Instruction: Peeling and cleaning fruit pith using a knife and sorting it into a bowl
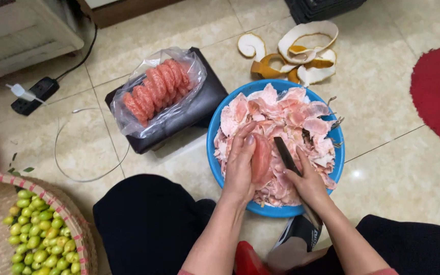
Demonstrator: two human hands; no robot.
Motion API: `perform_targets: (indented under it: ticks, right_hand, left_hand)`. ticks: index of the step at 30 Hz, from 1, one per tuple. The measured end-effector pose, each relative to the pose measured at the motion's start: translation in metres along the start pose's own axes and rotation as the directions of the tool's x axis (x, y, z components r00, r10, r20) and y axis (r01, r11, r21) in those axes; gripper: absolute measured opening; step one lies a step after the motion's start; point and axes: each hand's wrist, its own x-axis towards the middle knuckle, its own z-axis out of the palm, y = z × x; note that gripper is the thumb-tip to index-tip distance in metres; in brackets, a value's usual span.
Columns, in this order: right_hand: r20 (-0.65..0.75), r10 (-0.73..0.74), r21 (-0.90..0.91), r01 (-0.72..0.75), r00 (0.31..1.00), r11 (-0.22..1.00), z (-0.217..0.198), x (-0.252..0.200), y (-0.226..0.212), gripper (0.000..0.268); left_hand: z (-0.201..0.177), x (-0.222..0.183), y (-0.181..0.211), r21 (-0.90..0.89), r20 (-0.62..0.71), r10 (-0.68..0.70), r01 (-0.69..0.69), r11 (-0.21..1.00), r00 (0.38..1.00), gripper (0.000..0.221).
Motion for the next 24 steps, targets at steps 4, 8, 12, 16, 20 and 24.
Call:
perform_targets:
  ticks: [4,8,12,16,20,24]
  right_hand:
    - [0.033,0.051,-0.169,-0.045,0.998,0.985,0.006,0.004,0.010,0.089]
    - [-0.008,0.012,-0.408,-0.015,1.000,0.913,-0.001,0.018,0.036,0.067]
    - [-0.297,-0.142,-0.322,0.040,0.944,0.946,-0.008,0.047,0.077,0.025]
    - [-0.201,-0.204,0.588,0.284,0.958,0.757,-0.039,-0.011,-0.018,0.056]
    - [-0.125,-0.347,0.654,0.340,0.930,0.676,-0.032,-0.013,-0.038,0.051]
    - [-0.066,-0.237,0.828,0.186,0.969,0.529,-0.036,-0.013,-0.042,0.036]
  left_hand:
    - [-0.018,0.008,-0.013,-0.029,-0.016,-0.026,0.026,0.999,1.000,0.047]
    - [-0.012,0.009,-0.013,0.004,-0.048,-0.053,0.053,0.999,0.997,0.048]
    - [-0.012,0.005,-0.018,0.022,-0.103,-0.130,0.133,0.991,0.986,0.044]
    - [-0.013,0.007,-0.023,0.018,-0.093,-0.192,0.194,0.981,0.977,0.040]
    - [0.005,-0.003,-0.011,0.102,-0.041,-0.147,0.151,0.983,0.988,0.044]
    - [0.002,-0.007,-0.006,0.136,0.092,-0.103,0.090,0.987,0.990,0.055]
